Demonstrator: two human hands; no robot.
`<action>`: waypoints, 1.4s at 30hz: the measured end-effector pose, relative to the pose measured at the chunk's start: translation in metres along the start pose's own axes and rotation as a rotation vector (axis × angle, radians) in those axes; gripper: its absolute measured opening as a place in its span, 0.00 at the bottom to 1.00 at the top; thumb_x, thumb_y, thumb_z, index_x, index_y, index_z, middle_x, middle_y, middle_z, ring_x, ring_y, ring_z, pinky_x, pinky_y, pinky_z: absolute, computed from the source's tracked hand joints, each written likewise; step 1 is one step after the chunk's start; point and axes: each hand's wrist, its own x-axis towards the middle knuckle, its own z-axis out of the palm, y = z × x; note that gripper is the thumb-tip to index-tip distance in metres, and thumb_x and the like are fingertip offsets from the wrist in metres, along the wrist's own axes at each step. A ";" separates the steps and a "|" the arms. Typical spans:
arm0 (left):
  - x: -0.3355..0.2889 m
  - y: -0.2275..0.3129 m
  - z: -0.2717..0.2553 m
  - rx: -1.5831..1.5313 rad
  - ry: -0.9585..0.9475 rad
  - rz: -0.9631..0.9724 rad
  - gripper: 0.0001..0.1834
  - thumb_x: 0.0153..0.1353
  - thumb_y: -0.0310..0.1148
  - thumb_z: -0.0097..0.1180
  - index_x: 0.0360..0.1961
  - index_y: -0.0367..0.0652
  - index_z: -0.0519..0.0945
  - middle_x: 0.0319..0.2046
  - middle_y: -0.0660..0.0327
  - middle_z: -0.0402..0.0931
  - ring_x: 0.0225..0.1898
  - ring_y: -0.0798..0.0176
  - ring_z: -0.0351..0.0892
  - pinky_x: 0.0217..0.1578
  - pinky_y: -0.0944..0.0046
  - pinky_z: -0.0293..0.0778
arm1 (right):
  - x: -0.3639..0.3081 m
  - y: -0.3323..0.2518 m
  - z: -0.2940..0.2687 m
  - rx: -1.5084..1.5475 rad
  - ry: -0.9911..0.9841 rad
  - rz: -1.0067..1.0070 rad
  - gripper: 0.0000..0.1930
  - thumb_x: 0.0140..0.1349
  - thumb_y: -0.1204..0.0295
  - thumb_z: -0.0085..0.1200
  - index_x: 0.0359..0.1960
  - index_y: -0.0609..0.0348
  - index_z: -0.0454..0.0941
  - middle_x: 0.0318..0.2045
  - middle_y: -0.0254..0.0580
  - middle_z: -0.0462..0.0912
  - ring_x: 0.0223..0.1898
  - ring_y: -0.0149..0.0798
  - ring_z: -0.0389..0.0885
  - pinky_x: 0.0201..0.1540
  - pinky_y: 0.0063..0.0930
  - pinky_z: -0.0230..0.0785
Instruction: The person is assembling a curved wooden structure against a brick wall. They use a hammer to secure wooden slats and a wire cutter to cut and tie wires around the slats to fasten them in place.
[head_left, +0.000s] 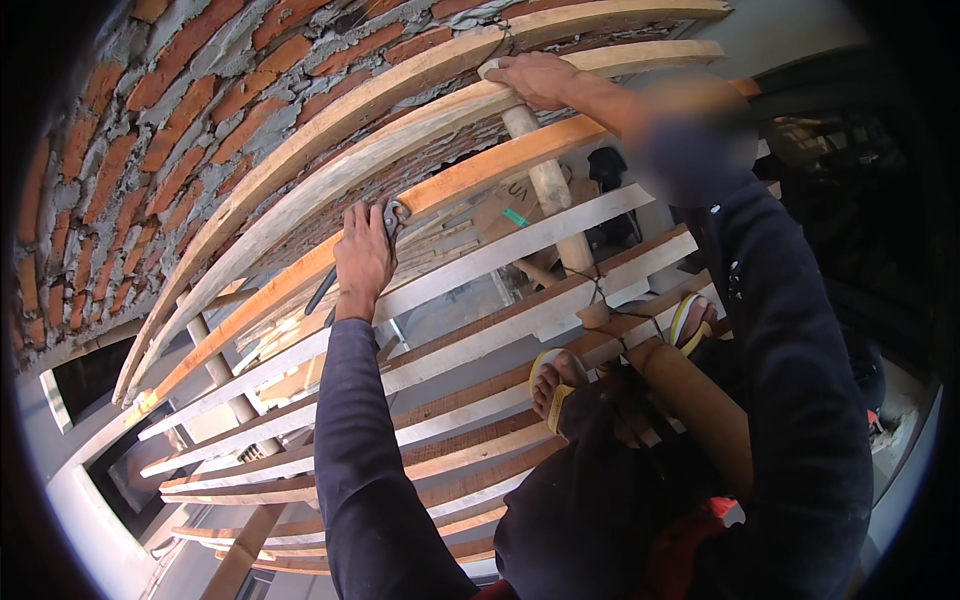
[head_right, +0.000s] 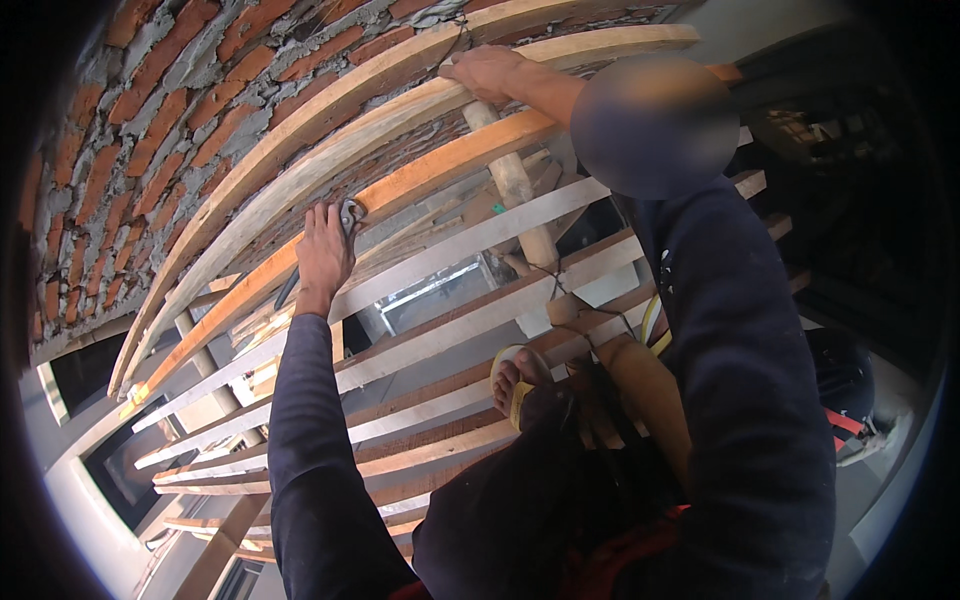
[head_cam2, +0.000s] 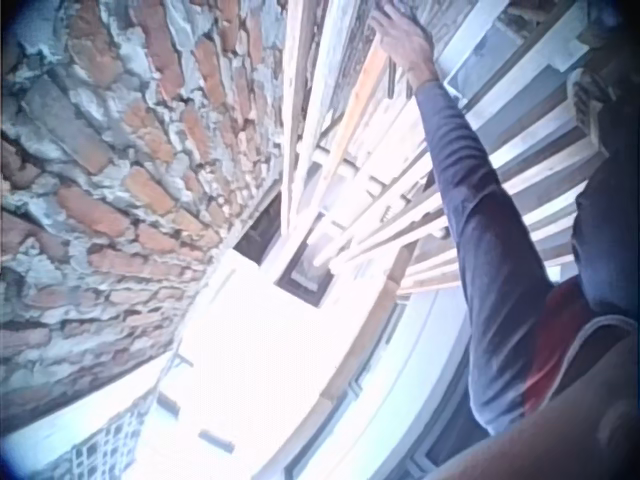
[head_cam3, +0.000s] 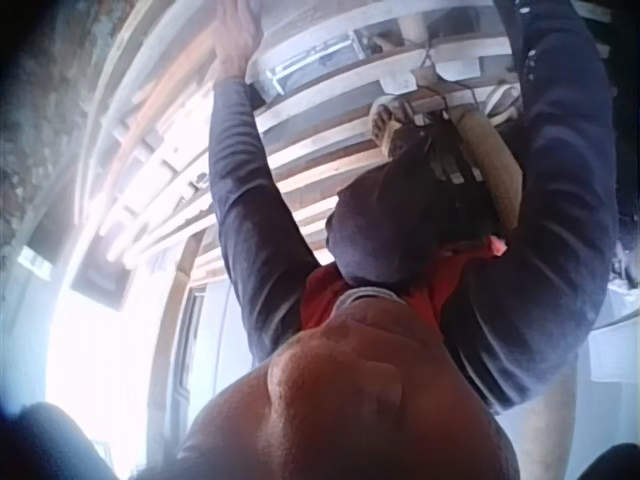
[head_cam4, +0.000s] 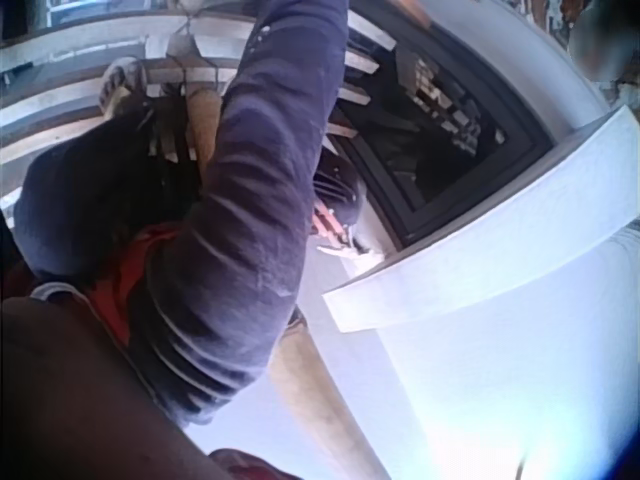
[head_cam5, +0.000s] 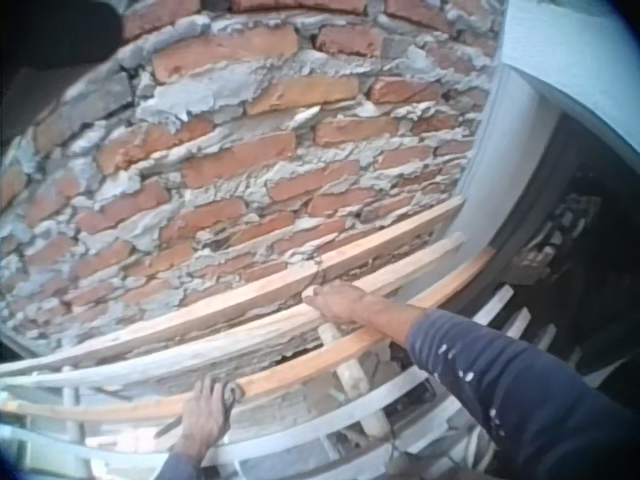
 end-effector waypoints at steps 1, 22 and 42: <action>0.000 -0.001 0.001 -0.004 0.004 0.003 0.20 0.60 0.45 0.49 0.47 0.43 0.68 0.42 0.56 0.66 0.47 0.53 0.67 0.30 0.58 0.77 | 0.000 0.001 0.001 0.001 0.014 0.004 0.25 0.54 0.80 0.46 0.56 0.52 0.65 0.51 0.50 0.70 0.53 0.51 0.70 0.55 0.43 0.63; 0.002 0.002 0.002 -0.026 -0.003 -0.002 0.19 0.56 0.39 0.53 0.46 0.43 0.68 0.40 0.57 0.66 0.45 0.53 0.68 0.32 0.58 0.76 | 0.005 -0.001 0.016 0.047 0.052 0.075 0.29 0.53 0.83 0.45 0.59 0.51 0.62 0.52 0.51 0.69 0.53 0.50 0.70 0.56 0.41 0.62; 0.029 -0.024 0.015 -0.065 -0.390 0.006 0.24 0.57 0.35 0.46 0.55 0.40 0.66 0.41 0.50 0.77 0.52 0.45 0.69 0.54 0.53 0.67 | -0.037 -0.049 -0.014 0.172 0.324 -0.163 0.20 0.52 0.75 0.55 0.49 0.58 0.67 0.47 0.46 0.66 0.51 0.50 0.66 0.52 0.41 0.61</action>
